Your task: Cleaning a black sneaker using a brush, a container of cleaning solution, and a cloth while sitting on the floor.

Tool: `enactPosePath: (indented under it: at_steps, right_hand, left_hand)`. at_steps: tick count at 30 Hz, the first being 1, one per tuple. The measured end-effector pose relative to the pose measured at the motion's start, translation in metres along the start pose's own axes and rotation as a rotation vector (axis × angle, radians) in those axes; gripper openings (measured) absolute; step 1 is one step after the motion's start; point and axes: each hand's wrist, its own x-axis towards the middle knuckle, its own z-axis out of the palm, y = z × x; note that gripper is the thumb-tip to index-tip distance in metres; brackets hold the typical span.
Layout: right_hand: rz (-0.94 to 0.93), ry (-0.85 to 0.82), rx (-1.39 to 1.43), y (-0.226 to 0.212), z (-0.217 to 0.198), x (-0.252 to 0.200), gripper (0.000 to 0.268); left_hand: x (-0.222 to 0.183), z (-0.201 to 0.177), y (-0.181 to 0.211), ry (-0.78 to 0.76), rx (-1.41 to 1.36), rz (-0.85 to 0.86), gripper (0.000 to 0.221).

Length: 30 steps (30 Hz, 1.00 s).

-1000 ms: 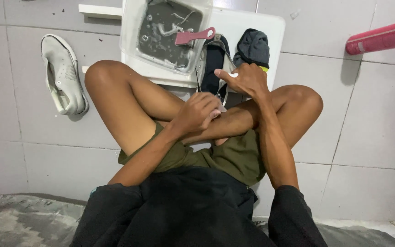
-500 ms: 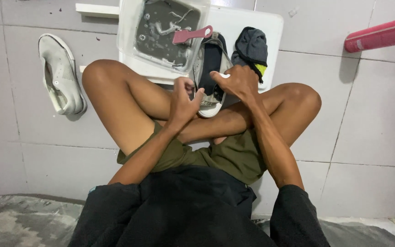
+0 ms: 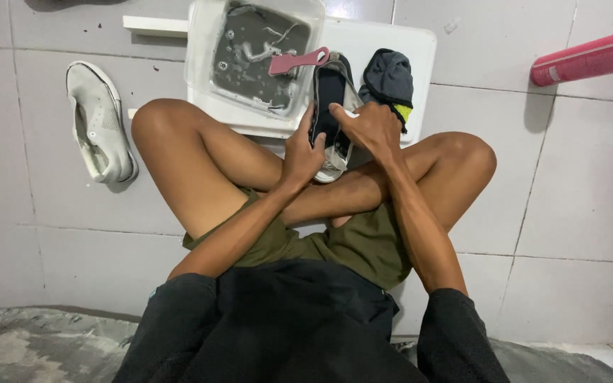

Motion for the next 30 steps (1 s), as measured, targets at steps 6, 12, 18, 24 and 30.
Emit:
enactPosePath:
  at_steps: [6,12,18,24,30]
  right_hand:
    - [-0.201,0.221,0.007,0.023,-0.001,0.018,0.074]
    - [-0.467,0.381,-0.405,0.038,0.014,0.037,0.085]
    - [-0.495,0.418,-0.356,0.035,0.016,0.037,0.078]
    - [-0.489,0.408,-0.323,0.039,0.019,0.043,0.073]
    - [-0.471,0.332,-0.353,0.033,0.006,0.029,0.072]
  left_hand:
    - [-0.001,0.008,-0.025,-0.008,0.019,0.224,0.07]
    - [0.005,0.01,-0.045,-0.01,0.017,0.278,0.074]
    - [0.011,0.016,-0.062,0.004,0.057,0.322,0.078]
    - [0.009,0.011,-0.049,0.002,0.058,0.405,0.078]
    - [0.007,0.01,-0.023,0.126,0.245,0.651,0.072]
